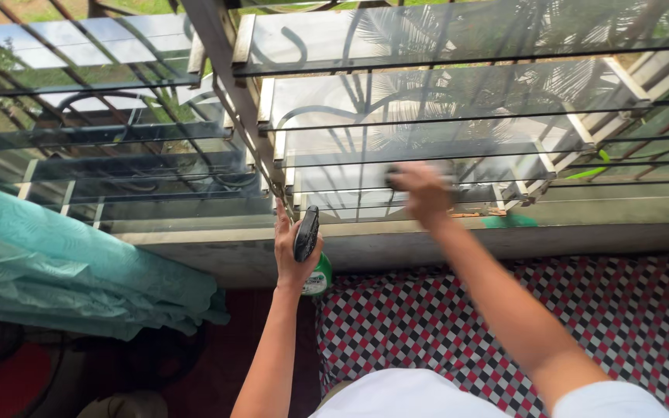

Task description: The person sprays a cleaning solution onto a glass window pane and wipes it with a cloth. The person repeatedly sprays and wipes the same area of the window throughout the clip.

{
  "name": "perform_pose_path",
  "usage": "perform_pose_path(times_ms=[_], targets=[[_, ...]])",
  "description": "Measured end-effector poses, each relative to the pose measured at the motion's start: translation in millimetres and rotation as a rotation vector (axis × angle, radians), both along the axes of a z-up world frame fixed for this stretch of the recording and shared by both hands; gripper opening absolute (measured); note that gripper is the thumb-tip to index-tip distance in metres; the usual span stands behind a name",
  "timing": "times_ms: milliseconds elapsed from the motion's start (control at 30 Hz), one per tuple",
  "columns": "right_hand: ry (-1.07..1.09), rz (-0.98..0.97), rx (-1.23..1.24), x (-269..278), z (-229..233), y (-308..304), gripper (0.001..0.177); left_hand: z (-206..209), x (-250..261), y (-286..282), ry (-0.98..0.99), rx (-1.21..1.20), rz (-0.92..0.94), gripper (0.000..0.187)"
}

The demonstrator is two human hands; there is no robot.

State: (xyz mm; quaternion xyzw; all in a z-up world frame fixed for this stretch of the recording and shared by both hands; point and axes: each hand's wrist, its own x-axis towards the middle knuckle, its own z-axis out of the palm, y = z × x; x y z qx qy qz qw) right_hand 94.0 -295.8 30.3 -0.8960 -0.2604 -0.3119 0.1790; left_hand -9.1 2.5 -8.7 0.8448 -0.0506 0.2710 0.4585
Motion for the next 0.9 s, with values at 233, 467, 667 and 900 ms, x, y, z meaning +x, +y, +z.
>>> perform_pose_path(times_ms=[233, 467, 667, 900], targets=[[0.031, 0.243, -0.029, 2, 18, 175, 0.040, 2, -6, 5, -0.101, 0.095, 0.076, 0.032], [0.185, 0.265, 0.132, 12, 3, 13, 0.042, -1, -9, -5, -0.077, 0.022, 0.045, 0.032], [0.498, -0.511, 0.019, 29, 2, -111, 0.027, 0, -15, 9, -0.125, 0.085, 0.047, 0.030], [0.346, 0.016, -0.134, 34, -25, 80, 0.037, 0, -24, 26, -0.102, 0.092, 0.056, 0.038]])
